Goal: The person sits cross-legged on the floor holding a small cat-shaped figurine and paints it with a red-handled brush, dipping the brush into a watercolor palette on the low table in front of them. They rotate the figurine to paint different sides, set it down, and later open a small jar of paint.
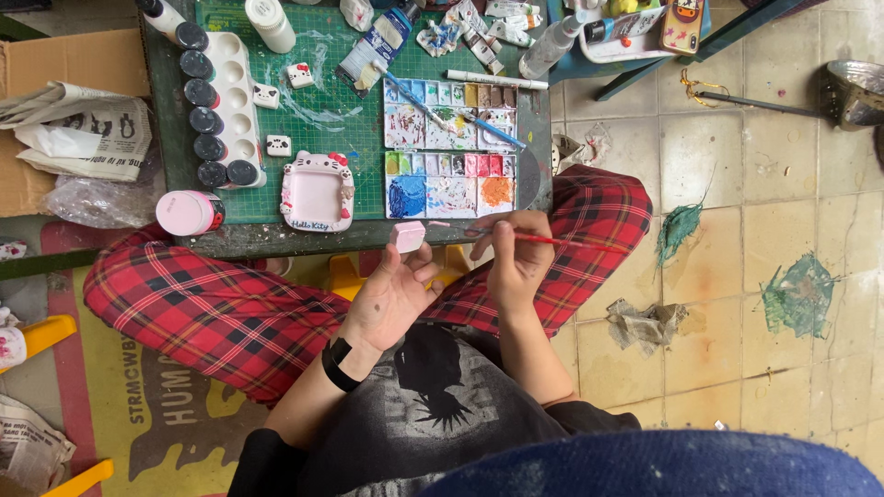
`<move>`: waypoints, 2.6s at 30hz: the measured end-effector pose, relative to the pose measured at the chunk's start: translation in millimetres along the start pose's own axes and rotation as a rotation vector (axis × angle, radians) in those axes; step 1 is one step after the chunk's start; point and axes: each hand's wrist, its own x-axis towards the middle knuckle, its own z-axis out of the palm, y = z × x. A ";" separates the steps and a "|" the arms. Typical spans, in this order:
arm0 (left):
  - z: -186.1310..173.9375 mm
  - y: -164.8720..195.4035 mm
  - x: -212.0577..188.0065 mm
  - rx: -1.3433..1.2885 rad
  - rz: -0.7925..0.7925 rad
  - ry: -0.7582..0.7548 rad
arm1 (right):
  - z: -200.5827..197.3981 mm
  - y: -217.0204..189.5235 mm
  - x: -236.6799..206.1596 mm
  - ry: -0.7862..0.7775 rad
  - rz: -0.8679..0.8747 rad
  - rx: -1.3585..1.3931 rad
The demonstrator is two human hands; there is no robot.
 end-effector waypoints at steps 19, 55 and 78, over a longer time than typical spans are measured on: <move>-1.1 -0.6 0.0 -0.023 0.006 -0.004 | -0.6 -9.7 0.4 -0.166 -0.048 -0.100; 5.5 1.8 -0.1 -0.023 0.028 -0.046 | 4.8 -12.9 5.8 -0.294 -0.579 -0.433; -3.7 -1.6 1.7 -0.032 0.037 -0.046 | 2.6 2.5 -13.0 -0.228 -0.352 -0.222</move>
